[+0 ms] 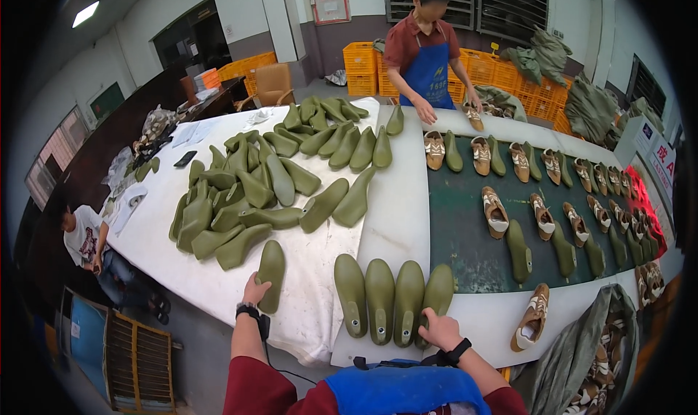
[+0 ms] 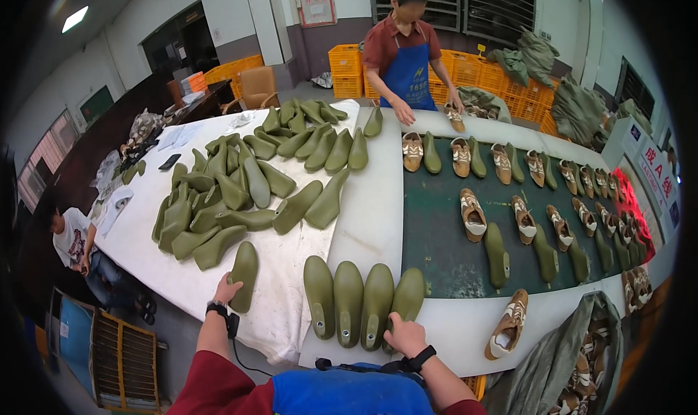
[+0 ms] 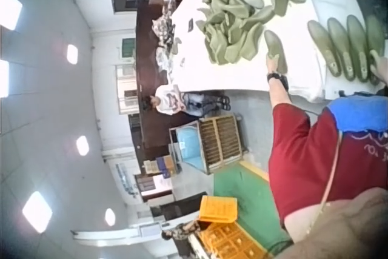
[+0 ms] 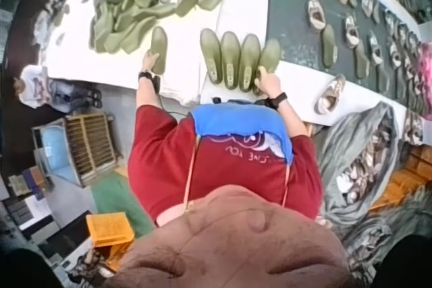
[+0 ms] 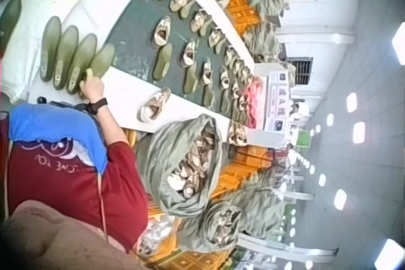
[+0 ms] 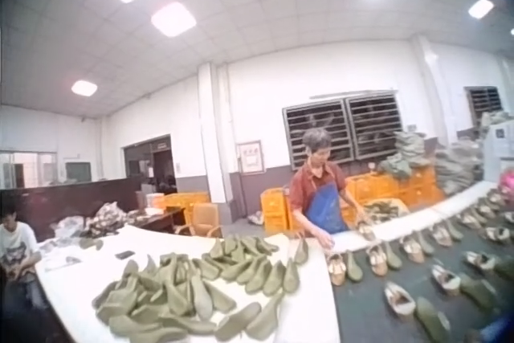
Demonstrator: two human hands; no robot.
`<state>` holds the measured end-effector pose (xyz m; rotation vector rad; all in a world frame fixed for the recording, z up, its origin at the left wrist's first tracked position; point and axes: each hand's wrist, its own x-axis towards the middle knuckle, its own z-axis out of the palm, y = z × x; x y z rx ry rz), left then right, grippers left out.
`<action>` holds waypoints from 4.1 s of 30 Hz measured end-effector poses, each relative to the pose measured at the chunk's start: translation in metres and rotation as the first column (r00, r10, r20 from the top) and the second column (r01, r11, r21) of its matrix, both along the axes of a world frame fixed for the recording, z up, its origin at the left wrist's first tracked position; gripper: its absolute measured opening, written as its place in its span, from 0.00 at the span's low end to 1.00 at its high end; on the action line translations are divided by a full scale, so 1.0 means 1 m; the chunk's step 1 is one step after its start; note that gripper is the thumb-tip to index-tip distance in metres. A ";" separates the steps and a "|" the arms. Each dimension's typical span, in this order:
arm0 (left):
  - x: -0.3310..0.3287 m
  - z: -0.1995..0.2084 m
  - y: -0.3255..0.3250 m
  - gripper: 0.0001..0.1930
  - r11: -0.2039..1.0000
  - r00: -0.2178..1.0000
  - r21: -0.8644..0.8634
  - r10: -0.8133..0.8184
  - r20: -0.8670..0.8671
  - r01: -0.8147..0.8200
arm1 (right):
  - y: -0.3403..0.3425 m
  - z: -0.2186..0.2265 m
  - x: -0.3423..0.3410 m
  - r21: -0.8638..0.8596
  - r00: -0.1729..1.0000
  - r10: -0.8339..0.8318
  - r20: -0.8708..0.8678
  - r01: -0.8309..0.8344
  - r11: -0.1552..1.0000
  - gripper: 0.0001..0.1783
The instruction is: The recorder is assembling shoes by placing uppers onto shoe lasts and organizing the components on a production line.
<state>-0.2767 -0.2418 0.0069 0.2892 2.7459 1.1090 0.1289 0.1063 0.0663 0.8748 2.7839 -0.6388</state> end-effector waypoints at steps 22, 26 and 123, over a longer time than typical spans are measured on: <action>0.080 0.158 0.173 0.33 0.471 0.508 -0.362 -0.861 0.010 0.805 | 0.007 0.005 0.004 -0.053 0.998 -0.065 -0.018 0.064 0.996 0.22; 0.024 0.218 0.264 0.29 0.508 0.455 -0.422 -0.861 -0.228 0.751 | 0.010 0.004 0.004 -0.052 0.996 -0.080 0.024 0.081 0.995 0.22; 0.280 0.049 0.250 0.21 0.553 0.369 -0.356 -0.803 -0.468 0.753 | 0.015 0.005 0.015 -0.112 0.994 -0.105 -0.024 0.102 0.988 0.20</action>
